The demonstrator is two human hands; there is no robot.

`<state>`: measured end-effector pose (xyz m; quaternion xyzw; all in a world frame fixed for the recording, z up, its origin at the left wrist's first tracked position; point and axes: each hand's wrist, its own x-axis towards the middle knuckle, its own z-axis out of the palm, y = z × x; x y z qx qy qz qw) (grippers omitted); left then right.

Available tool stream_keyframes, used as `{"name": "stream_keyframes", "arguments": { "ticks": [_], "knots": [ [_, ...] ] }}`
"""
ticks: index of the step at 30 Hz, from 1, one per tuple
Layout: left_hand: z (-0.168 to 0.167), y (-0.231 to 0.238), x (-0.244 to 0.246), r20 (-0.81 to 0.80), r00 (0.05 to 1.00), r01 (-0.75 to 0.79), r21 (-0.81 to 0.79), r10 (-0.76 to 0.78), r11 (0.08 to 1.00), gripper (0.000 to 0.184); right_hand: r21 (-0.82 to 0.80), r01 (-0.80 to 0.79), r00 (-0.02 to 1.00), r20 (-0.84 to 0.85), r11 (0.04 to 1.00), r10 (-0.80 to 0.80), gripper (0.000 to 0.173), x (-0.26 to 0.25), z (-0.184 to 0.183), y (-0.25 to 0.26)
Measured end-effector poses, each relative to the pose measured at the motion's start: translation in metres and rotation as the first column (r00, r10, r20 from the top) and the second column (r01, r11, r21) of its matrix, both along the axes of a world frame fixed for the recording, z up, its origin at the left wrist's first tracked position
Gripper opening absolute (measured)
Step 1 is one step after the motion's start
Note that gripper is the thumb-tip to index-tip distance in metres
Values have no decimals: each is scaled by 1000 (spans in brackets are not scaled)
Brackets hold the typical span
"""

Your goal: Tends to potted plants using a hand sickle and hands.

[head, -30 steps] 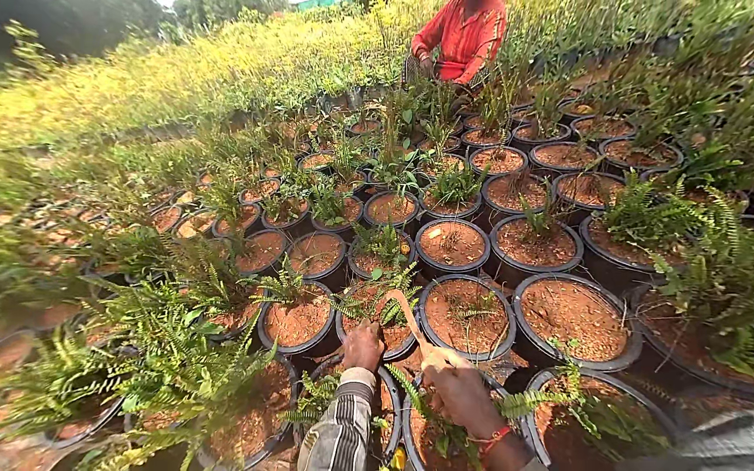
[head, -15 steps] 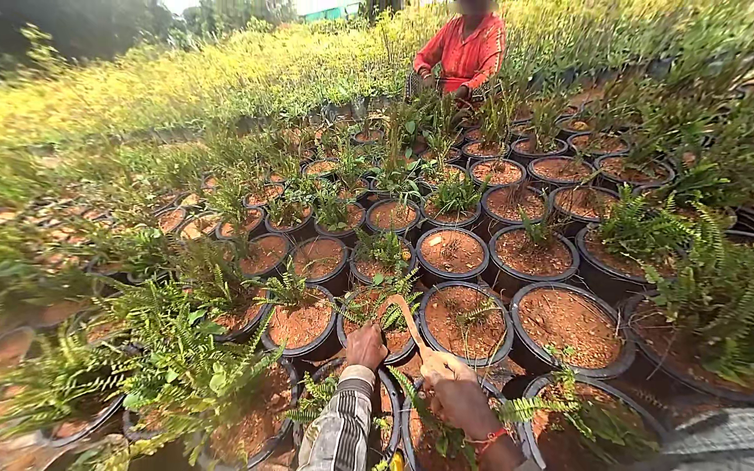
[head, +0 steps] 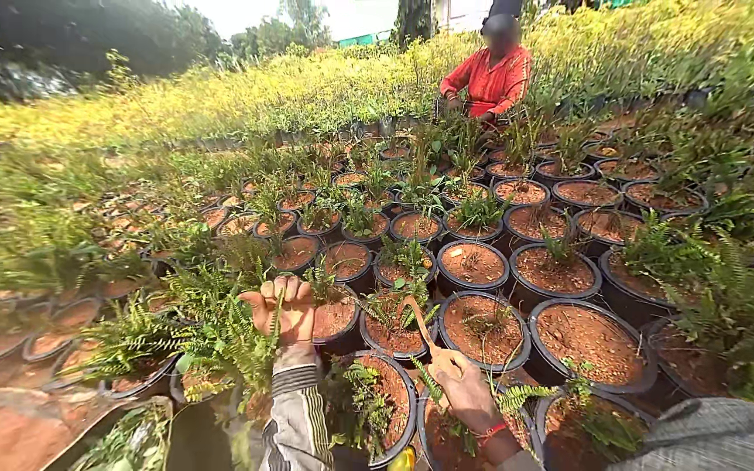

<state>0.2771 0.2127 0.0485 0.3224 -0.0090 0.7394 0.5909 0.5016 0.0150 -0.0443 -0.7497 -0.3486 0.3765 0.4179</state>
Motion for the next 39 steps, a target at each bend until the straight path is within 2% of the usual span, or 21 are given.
{"name": "stream_keyframes", "arguments": {
  "ticks": [1, 2, 4, 6, 9, 11, 14, 17, 20, 25, 27, 30, 32, 33, 34, 35, 36, 37, 39],
  "knots": [
    [18, -2, -13, 207, 978, -27, -28, 32, 999, 69, -4, -31, 997, 73, 1000, 31, 47, -2, 1, -3],
    [26, -3, -25, 311, 948, -57, -44, 68, 997, 70, -16, -59, 987, 147, 998, 60, 50, -5, 3, -7],
    [26, -7, -37, 407, 912, -56, -26, 62, 998, 63, -82, -138, 956, 250, 987, 154, 56, -10, 16, -17],
    [22, -8, -39, 461, 887, 20, 6, -20, 1000, 64, -67, -205, 922, 322, 977, 215, 58, -13, 24, -23],
    [22, -14, -31, 435, 900, 6, -54, 18, 999, 73, 80, -282, 889, 395, 956, 230, 57, -12, 31, -31],
    [32, -21, -27, 467, 883, -5, -77, 41, 997, 72, 174, -331, 856, 469, 927, 217, 57, -14, 34, -37],
    [50, -28, -29, 538, 843, 21, -16, -9, 1000, 70, 242, -340, 819, 551, 909, 160, 54, -20, 35, -39],
    [69, -37, -33, 569, 821, 49, 29, -57, 998, 70, 120, -309, 813, 548, 943, 197, 53, -21, 38, -40],
    [76, -40, -39, 569, 814, 38, 149, -117, 988, 69, 9, -310, 804, 537, 951, 257, 55, -20, 41, -36],
    [97, -64, -48, 529, 775, 159, 365, -345, 917, 63, -227, -345, 738, 534, 911, 412, 61, -27, 40, -16],
    [115, -79, -46, 448, 766, 237, 470, -461, 850, 59, -393, -336, 686, 521, 856, 508, 60, -32, 27, 10],
    [169, -90, -33, 314, 787, 311, 540, -531, 782, 62, -552, -334, 584, 515, 764, 627, 59, -35, -8, 47],
    [207, -85, -24, 55, 899, 332, 560, -434, 759, 59, -593, -326, 482, 566, 736, 669, 59, -40, -9, 52],
    [223, -79, -24, -147, 940, 335, 561, -307, 757, 54, -606, -336, 431, 582, 721, 690, 59, -44, -5, 48],
    [237, -73, -26, -381, 917, 334, 570, -118, 751, 50, -604, -342, 400, 599, 720, 694, 59, -47, 1, 42],
    [250, -68, -31, -587, 805, 347, 577, 81, 739, 45, -582, -337, 392, 628, 740, 672, 58, -50, 8, 36],
    [259, -67, -37, -726, 645, 366, 569, 240, 736, 37, -544, -327, 405, 658, 772, 635, 58, -55, 14, 28],
    [261, -68, -41, -798, 490, 383, 559, 351, 735, 30, -510, -316, 428, 676, 800, 600, 58, -60, 21, 21],
    [246, -75, -54, -856, 284, 445, 517, 432, 732, 21, -525, -299, 458, 653, 797, 603, 58, -71, 35, 22]
  ]
}}
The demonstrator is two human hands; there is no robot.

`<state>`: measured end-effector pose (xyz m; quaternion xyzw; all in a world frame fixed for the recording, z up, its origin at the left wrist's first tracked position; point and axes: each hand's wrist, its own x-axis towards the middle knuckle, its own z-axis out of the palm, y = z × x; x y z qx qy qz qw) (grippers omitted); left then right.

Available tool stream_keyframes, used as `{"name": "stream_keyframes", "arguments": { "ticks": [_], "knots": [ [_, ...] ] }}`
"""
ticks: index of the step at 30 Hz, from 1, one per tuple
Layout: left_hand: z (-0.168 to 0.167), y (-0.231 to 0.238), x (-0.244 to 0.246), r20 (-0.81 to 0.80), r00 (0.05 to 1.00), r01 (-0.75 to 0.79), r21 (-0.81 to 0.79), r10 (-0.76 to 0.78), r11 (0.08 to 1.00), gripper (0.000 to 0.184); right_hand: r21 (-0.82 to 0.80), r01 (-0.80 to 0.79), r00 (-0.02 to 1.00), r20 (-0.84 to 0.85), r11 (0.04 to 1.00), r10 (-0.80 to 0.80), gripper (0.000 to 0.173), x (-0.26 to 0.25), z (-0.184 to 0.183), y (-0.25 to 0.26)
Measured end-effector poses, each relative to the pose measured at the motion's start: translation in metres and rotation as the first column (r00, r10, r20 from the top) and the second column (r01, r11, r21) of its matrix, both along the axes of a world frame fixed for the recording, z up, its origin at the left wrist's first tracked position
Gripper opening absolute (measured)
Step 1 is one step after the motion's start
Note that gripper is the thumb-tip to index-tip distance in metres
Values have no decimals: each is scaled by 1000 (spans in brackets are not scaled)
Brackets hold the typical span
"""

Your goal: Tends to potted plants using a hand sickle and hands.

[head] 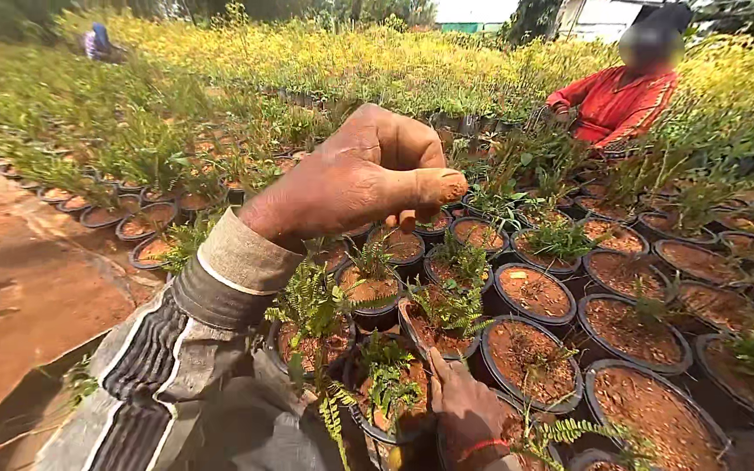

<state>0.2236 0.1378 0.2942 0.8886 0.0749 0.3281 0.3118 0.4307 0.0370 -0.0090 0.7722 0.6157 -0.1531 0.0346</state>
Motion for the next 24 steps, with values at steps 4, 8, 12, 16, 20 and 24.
{"name": "stream_keyframes", "arguments": {
  "ticks": [4, 8, 12, 16, 20, 24],
  "knots": [
    [-66, -2, -22, -335, 941, -85, -124, 39, 989, 15, -101, 25, 999, -45, 995, -30, 58, 8, -30, 33],
    [-120, 22, -20, -531, 834, -260, -141, 148, 955, 17, 113, 215, 929, -330, 970, -168, 55, 29, -42, 36],
    [-155, 30, -12, -517, 849, -215, -152, 108, 965, 21, 216, 249, 916, -368, 944, -158, 53, 28, -31, 45],
    [-152, 25, -7, -561, 802, -273, -43, 202, 961, 20, 91, 316, 839, -491, 944, -234, 50, 43, -48, 75],
    [-148, 25, -15, -463, 835, -358, -49, 297, 932, 19, 86, 408, 621, -756, 909, -207, 36, 43, -31, 66],
    [-148, 28, -14, -376, 861, -396, -71, 343, 915, 18, 150, 340, 750, -639, 929, -171, 50, 41, -66, 63]
  ]
}}
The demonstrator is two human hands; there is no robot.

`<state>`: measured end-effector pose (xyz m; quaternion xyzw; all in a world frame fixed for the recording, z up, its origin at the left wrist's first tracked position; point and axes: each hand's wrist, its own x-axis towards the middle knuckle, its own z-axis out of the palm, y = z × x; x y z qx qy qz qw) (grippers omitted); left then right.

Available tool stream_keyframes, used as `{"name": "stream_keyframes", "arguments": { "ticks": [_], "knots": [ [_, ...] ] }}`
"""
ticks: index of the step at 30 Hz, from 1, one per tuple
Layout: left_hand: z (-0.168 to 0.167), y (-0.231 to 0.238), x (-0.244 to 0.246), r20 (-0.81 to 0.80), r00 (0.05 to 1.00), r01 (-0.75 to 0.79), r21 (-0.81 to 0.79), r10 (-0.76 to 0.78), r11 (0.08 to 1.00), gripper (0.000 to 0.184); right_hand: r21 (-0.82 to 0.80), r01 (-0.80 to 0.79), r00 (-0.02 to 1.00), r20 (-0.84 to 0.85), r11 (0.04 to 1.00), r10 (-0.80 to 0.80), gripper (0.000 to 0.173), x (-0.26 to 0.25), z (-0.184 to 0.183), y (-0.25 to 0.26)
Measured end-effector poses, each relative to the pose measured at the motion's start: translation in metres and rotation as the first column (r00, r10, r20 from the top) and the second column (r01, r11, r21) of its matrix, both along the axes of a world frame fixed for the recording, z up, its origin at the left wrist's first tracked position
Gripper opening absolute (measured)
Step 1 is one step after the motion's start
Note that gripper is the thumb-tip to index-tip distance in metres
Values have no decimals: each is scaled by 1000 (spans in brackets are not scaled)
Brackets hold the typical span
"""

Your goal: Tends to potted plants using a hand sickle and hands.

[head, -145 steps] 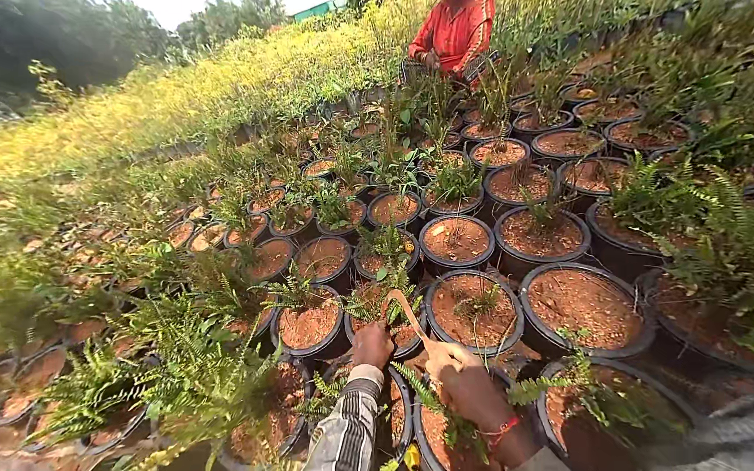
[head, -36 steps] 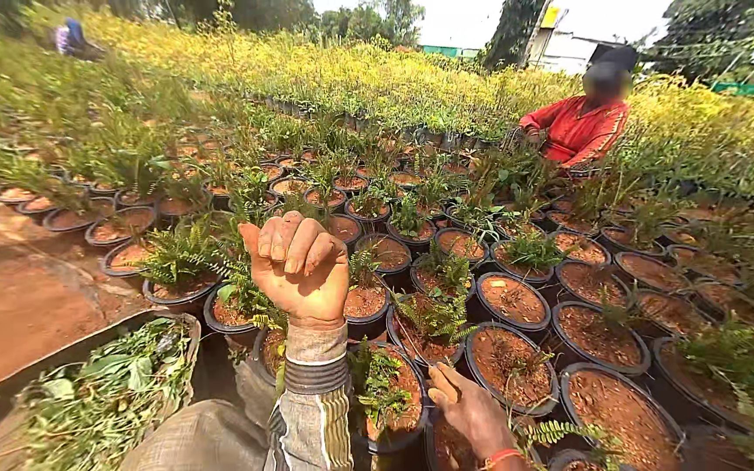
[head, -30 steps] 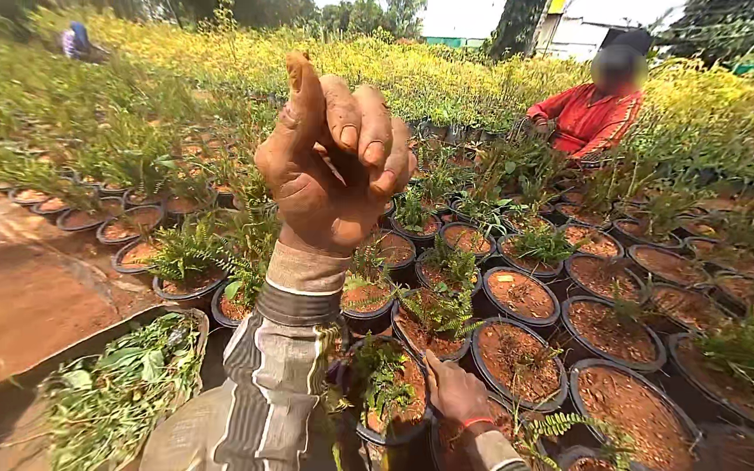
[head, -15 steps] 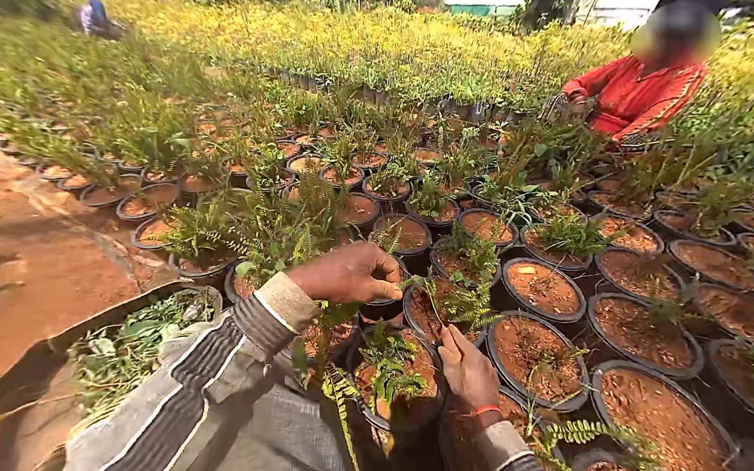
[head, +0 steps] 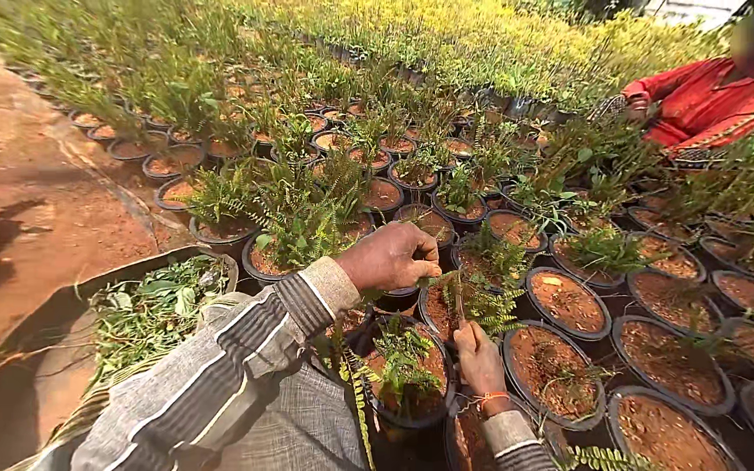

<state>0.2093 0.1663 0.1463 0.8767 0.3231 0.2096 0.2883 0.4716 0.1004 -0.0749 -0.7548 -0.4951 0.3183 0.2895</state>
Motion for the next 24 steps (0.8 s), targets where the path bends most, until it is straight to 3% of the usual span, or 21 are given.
{"name": "stream_keyframes", "arguments": {
  "ticks": [2, 5, 9, 11, 13, 14, 18, 20, 22, 24],
  "knots": [
    [4, -2, 1, 5, 1000, -8, 7, 8, 1000, 18, -24, -54, 997, -49, 998, 53, 49, 6, -9, -1],
    [4, -6, -2, -3, 1000, -6, -21, 6, 1000, 18, 102, 50, 987, -160, 993, -33, 43, 7, 22, -26],
    [3, -6, -7, 13, 998, -55, -92, 57, 994, 17, 282, 37, 998, 29, 959, -48, 62, -6, 40, -66],
    [5, -8, -9, 70, 994, -75, -148, 86, 986, 16, 182, -52, 990, 136, 982, 27, 64, -9, 29, -80],
    [10, -12, -12, 146, 985, -62, -183, 89, 981, 15, -16, -98, 993, 62, 995, 99, 54, -3, 19, -87],
    [14, -14, -15, 177, 981, -42, -192, 76, 981, 14, -41, -89, 996, 19, 995, 89, 51, -1, 18, -92],
    [30, -29, -56, 191, 977, 132, -222, -90, 966, 11, 228, -16, 999, 52, 973, 4, 57, -9, 37, -121],
    [16, -38, -87, 260, 948, 261, -296, -185, 919, 11, 286, 2, 993, 109, 958, -35, 59, -17, 46, -133],
    [-20, -45, -116, 406, 874, 432, -399, -266, 809, 22, 161, 26, 996, 84, 987, -40, 59, -23, 46, -143],
    [-59, -52, -133, 492, 810, 543, -426, -319, 724, 32, -66, 58, 989, -131, 996, -66, 52, -25, 42, -147]
  ]
}}
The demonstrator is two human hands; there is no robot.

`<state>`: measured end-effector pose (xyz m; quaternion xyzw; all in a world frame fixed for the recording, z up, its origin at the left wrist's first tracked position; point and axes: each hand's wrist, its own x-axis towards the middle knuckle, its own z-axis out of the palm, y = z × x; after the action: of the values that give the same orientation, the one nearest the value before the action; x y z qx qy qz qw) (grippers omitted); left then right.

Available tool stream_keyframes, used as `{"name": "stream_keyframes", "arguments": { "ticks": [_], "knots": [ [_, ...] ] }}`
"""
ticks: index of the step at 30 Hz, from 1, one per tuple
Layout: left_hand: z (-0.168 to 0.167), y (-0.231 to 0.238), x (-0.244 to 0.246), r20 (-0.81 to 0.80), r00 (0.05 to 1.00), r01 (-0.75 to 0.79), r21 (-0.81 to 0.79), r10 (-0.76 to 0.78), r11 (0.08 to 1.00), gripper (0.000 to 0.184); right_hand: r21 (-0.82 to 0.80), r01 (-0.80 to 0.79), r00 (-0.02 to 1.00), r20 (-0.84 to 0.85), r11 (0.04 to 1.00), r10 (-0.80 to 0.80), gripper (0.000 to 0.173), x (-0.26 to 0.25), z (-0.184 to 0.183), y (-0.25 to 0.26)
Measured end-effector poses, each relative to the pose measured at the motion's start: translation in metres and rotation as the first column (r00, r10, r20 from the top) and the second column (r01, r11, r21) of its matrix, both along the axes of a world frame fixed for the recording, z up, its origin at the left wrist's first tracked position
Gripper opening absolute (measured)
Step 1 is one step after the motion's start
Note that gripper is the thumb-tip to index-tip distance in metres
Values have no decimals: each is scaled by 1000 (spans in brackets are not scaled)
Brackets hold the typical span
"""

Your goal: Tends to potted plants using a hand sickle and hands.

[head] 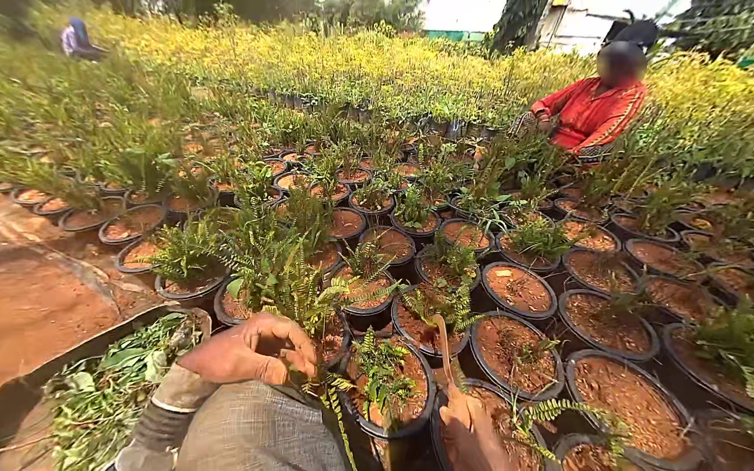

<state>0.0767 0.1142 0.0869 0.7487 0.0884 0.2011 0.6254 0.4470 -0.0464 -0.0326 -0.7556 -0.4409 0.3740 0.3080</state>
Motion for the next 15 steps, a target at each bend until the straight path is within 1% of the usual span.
{"name": "stream_keyframes", "arguments": {
  "ticks": [1, 2, 3, 6, 7, 8, 9, 10, 11, 12, 13, 14, 15],
  "knots": [
    [-12, -4, -5, 24, 999, 22, -2, -22, 1000, 37, -43, 34, 991, -129, 999, -39, 51, 0, -3, -1],
    [-18, -7, -9, 49, 999, 18, 7, -18, 1000, 39, -29, 75, 979, -190, 997, -79, 52, -1, 0, -2],
    [-19, -9, -14, 68, 997, 21, 11, -22, 1000, 40, 34, 113, 978, -182, 993, -105, 54, -3, 7, -3],
    [-14, -19, -18, 54, 998, 35, 1, -35, 999, 44, 228, 180, 983, -12, 957, -183, 59, -18, 35, -7],
    [-12, -21, -18, 45, 998, 42, -7, -42, 999, 44, 269, 197, 977, 26, 943, -211, 59, -21, 30, -5],
    [-11, -21, -19, 46, 998, 53, -19, -52, 998, 45, 280, 206, 975, 25, 938, -221, 60, -22, 17, -3],
    [-10, -21, -19, 46, 997, 65, -25, -64, 998, 45, 232, 198, 980, -16, 952, -200, 63, -21, 0, -4],
    [-10, -22, -18, 46, 996, 73, -26, -72, 997, 46, 131, 191, 980, -88, 973, -181, 64, -22, -13, -5],
    [-10, -23, -18, 49, 996, 76, -26, -75, 997, 47, 14, 171, 965, -202, 985, -165, 64, -22, -19, -7],
    [-10, -23, -18, 50, 996, 75, -26, -74, 997, 46, -57, 164, 937, -302, 985, -174, 62, -22, -18, -9],
    [-9, -23, -19, 45, 997, 69, -21, -68, 997, 46, -64, 168, 914, -363, 984, -180, 64, -25, -10, -11],
    [-8, -23, -19, 34, 998, 54, -15, -54, 998, 46, -21, 188, 900, -396, 982, -181, 64, -27, 1, -11],
    [-8, -25, -19, 23, 999, 42, -13, -41, 999, 45, 45, 221, 887, -424, 974, -182, 58, -30, 14, -11]
  ]
}}
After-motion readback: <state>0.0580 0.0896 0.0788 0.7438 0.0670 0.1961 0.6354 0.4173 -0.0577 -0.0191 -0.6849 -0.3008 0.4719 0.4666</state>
